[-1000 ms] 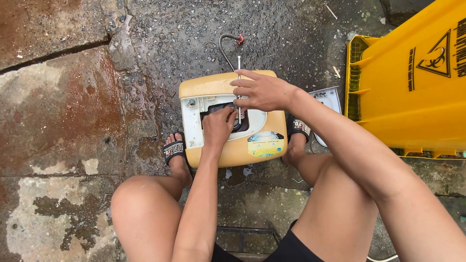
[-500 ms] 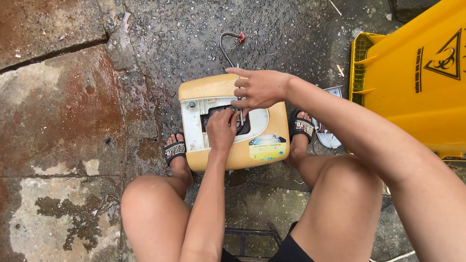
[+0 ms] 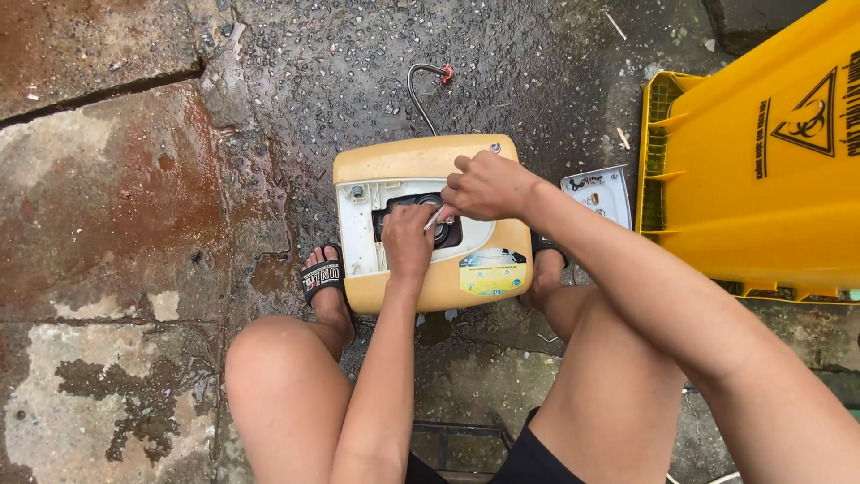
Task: Disassembling a water heater and connecting electrical wires using a screwdriver and wrench.
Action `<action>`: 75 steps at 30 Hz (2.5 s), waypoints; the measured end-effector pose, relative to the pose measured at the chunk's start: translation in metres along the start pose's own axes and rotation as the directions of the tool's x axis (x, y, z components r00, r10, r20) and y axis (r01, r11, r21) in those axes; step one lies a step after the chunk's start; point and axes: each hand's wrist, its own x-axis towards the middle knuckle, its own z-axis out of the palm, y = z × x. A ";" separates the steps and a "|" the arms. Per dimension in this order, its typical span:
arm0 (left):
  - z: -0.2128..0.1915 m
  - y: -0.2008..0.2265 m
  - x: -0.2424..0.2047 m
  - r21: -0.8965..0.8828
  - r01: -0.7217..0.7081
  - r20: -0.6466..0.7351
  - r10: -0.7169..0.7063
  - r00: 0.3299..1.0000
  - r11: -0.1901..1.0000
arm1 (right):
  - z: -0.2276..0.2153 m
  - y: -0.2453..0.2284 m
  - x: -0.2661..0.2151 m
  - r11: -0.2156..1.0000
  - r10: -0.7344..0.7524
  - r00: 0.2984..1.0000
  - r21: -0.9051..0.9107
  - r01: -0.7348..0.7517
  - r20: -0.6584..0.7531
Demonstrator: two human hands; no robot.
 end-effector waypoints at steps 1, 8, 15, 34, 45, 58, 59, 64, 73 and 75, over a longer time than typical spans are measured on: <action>-0.004 0.003 0.005 -0.001 -0.002 -0.006 0.002 1.000 1.000 | 0.000 -0.005 0.002 1.000 -0.001 1.000 -0.007 0.001 -0.001; -0.015 0.015 -0.003 0.009 -0.002 -0.013 0.003 1.000 1.000 | 0.008 -0.049 0.006 0.946 0.318 0.945 0.046 -0.322 0.081; -0.027 0.014 0.005 -0.024 -0.084 0.026 0.085 0.996 0.996 | -0.015 -0.047 0.003 0.933 0.332 0.943 0.141 -0.330 0.008; -0.036 0.000 0.027 -0.219 0.116 0.189 -0.075 0.979 0.969 | -0.037 0.013 0.018 0.989 -0.020 0.973 0.138 0.053 -0.231; -0.021 0.004 0.021 -0.093 0.072 0.137 -0.059 0.989 0.993 | -0.048 0.032 0.017 0.989 -0.130 0.992 0.066 0.129 -0.002; -0.007 0.003 0.011 -0.050 0.008 0.013 -0.007 1.000 0.999 | 0.023 0.027 0.017 0.949 -0.313 0.922 -0.056 0.309 -0.226; -0.009 0.003 0.011 -0.059 -0.002 0.021 0.003 1.000 0.998 | 0.023 0.024 0.015 0.966 -0.257 0.944 -0.049 0.252 -0.209; -0.011 0.005 0.009 -0.052 -0.019 0.044 0.021 0.999 0.998 | 0.011 -0.004 0.002 0.997 -0.061 0.989 -0.044 0.056 -0.136; -0.021 0.008 0.002 0.022 -0.080 -0.025 0.081 0.996 0.997 | 0.026 -0.062 0.025 0.950 0.298 0.949 -0.131 -0.284 0.102; -0.025 0.011 0.000 0.046 -0.063 0.002 0.063 0.998 0.997 | 0.025 -0.063 0.020 0.927 0.376 0.922 -0.026 -0.375 0.089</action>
